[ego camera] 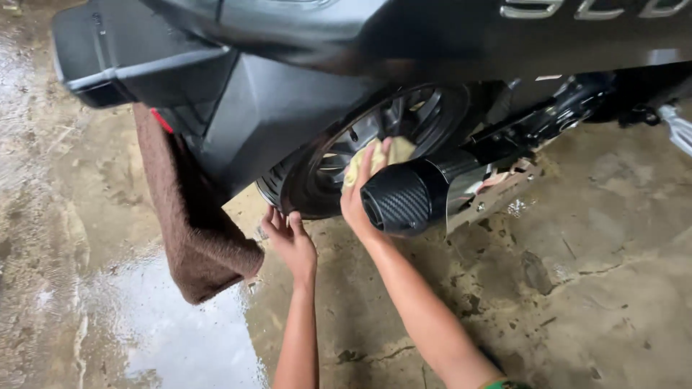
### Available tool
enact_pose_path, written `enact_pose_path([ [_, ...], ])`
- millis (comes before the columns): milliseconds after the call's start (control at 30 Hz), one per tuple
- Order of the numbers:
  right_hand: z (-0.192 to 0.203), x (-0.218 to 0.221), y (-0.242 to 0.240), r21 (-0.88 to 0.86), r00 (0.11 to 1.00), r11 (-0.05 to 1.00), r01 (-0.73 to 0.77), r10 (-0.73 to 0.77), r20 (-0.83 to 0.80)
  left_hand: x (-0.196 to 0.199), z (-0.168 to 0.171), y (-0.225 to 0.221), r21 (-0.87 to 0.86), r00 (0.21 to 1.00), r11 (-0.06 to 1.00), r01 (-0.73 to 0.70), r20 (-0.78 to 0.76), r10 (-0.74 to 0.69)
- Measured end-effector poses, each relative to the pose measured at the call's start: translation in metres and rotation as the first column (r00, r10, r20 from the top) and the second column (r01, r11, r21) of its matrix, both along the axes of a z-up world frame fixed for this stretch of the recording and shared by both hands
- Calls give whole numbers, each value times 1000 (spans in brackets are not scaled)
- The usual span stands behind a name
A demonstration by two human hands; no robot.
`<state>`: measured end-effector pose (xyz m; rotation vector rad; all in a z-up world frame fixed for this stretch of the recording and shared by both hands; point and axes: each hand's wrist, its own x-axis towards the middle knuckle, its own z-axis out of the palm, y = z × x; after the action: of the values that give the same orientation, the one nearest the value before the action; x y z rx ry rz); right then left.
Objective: The person cleans a black scooter using a yellow cloth. They wipe the rear wheel, exhaust pipe, taillight, seat, and engine area while squatting on the floor.
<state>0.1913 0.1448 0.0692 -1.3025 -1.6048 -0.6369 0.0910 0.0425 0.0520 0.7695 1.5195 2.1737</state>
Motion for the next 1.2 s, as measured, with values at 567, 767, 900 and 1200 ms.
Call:
enact_pose_path([
  [567, 30, -39, -92, -173, 778, 817, -549, 425, -462, -55, -10, -53, -387, 977, 907, 167, -57, -205],
  [767, 36, -27, -97, -194, 554, 590, -784, 524, -646, -49, 120, -77, -810, 987, 579, 91, -6, -162],
  [900, 71, -1, -149, -527, 701, 473, -706, 367, -611, -54, 68, -83, -626, 986, 765, 155, 46, -162],
  [1200, 25, 20, -153, 41, -62, 262, -964, -74, -995, -14, 58, -93, -176, 765, 773, 609, 388, -514],
])
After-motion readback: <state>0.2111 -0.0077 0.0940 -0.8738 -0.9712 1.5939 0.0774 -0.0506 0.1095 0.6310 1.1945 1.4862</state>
